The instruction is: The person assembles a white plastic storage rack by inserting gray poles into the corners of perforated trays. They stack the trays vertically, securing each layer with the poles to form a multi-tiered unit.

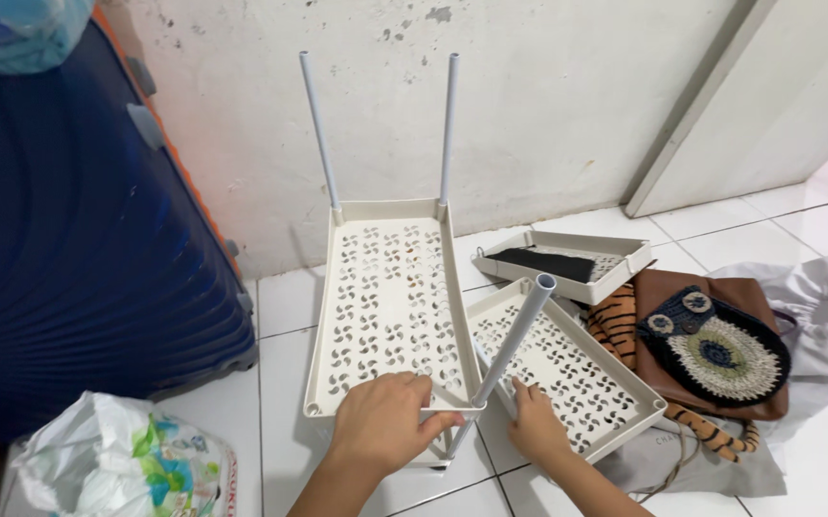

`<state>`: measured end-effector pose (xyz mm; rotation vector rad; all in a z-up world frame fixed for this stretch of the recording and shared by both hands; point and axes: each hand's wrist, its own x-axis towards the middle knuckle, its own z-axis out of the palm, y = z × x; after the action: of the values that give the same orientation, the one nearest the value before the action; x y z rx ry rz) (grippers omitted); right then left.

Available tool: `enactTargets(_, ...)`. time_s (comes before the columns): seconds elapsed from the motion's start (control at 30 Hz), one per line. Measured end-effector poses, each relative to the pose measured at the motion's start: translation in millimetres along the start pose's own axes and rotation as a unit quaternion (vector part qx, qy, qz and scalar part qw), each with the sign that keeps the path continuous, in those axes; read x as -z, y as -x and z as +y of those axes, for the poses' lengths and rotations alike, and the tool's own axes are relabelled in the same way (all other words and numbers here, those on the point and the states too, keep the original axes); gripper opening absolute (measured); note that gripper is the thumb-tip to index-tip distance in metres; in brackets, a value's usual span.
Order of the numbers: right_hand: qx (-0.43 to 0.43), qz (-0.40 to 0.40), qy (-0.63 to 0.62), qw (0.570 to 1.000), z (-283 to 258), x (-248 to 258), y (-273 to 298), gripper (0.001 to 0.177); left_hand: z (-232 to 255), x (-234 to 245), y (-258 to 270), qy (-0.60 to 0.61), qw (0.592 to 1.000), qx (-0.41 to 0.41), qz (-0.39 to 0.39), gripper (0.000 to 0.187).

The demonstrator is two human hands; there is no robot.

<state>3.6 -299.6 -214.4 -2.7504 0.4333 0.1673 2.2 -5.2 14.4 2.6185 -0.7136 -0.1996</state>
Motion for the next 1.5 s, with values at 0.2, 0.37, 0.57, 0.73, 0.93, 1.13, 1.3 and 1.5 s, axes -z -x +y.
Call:
enactTargets(0.2,-0.087,-0.029,0.016,0.996,4,-22,-29,0.049,1,3,0,0.01,1.0,0.005,0.0,0.058)
enactTargets(0.37,-0.134,-0.081,-0.023,0.987,6,-10,-40,0.042,2,0,-4,0.003,1.0,0.016,0.017,0.061)
enactTargets(0.57,-0.122,0.045,-0.311,0.941,11,23,-43,0.041,17,-35,-12,0.017,0.994,0.034,0.101,0.064)
enactTargets(0.73,-0.008,0.149,-0.601,0.785,-20,78,-40,0.019,70,-74,-40,-0.003,0.987,0.152,0.051,0.074)
enactTargets(0.93,0.075,0.212,-0.678,0.7,-59,143,5,0.014,85,-76,-48,0.084,0.99,0.06,0.093,0.07)
enactTargets(1.13,0.078,0.257,-0.695,0.667,-81,122,53,0.015,-19,7,-10,-0.071,0.992,-0.039,0.101,0.021)
enactTargets(1.3,0.118,0.303,-0.62,0.714,-101,85,81,0.019,-53,31,37,-0.049,0.982,-0.14,0.116,0.014)
enactTargets(1.5,0.092,0.26,-0.629,0.727,-109,86,65,0.028,-51,17,47,-0.014,0.977,-0.197,0.078,0.019)
